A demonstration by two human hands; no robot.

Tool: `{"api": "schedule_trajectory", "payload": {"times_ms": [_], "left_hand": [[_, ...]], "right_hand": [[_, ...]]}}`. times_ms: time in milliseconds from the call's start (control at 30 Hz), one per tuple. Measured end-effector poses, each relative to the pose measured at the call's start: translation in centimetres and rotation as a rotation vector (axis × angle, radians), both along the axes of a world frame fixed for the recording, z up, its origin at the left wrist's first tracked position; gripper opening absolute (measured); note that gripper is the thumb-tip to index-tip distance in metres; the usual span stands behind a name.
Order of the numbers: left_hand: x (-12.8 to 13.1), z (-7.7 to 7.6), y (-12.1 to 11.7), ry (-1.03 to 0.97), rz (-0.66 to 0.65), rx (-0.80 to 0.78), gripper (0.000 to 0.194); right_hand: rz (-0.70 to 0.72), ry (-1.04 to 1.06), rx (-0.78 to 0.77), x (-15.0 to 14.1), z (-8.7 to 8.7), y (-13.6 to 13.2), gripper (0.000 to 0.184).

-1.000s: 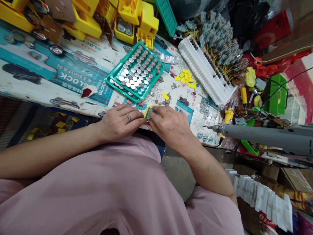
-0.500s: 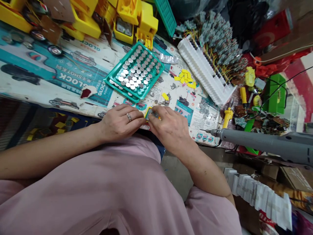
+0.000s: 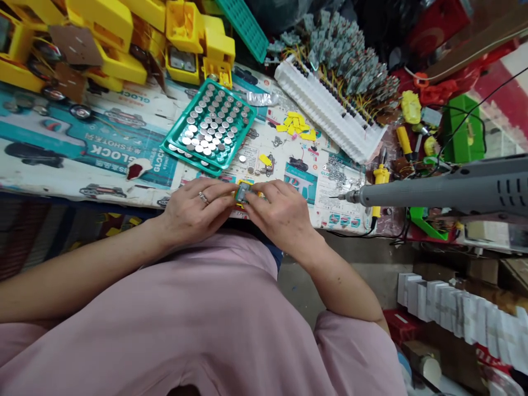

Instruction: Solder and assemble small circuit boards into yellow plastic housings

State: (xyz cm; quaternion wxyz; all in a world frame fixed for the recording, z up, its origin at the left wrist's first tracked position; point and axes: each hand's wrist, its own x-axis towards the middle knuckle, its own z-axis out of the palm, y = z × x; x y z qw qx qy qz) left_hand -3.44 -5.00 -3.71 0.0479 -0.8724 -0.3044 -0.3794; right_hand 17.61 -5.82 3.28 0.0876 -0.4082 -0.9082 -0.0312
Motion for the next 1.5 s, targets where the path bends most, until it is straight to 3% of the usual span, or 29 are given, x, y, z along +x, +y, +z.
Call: {"api": "schedule_trajectory", "payload": {"times_ms": [133, 267, 533, 767, 1033, 1367, 1500], "left_hand": [[0.1, 0.1, -0.1, 0.046, 0.022, -0.065, 0.026], [-0.2, -0.3, -0.1, 0.057, 0.016, -0.057, 0.024], [-0.4, -0.3, 0.1, -0.004, -0.037, -0.005, 0.025], [-0.2, 0.3, 0.1, 0.075, -0.033, -0.111, 0.026], [-0.4, 0.7, 0.3, 0.097, -0.069, -0.17, 0.028], [-1.0, 1.2, 1.6, 0.228, -0.1, -0.165, 0.021], [-0.9, 1.4, 2.0, 0.269, -0.083, -0.13, 0.021]], "right_hand": [[0.052, -0.027, 0.062, 0.1, 0.1, 0.3, 0.019], [0.057, -0.02, 0.128, 0.0, 0.0, 0.3, 0.018], [0.032, 0.0, 0.032, 0.3, -0.3, 0.4, 0.021], [0.017, -0.034, 0.129, -0.2, -0.1, -0.3, 0.018], [0.032, -0.001, 0.011, 0.2, -0.2, 0.5, 0.022], [-0.044, 0.065, 0.061, 1.1, -1.6, -0.8, 0.02], [-0.007, 0.079, 0.079, 1.2, -2.3, -1.2, 0.014]]}}
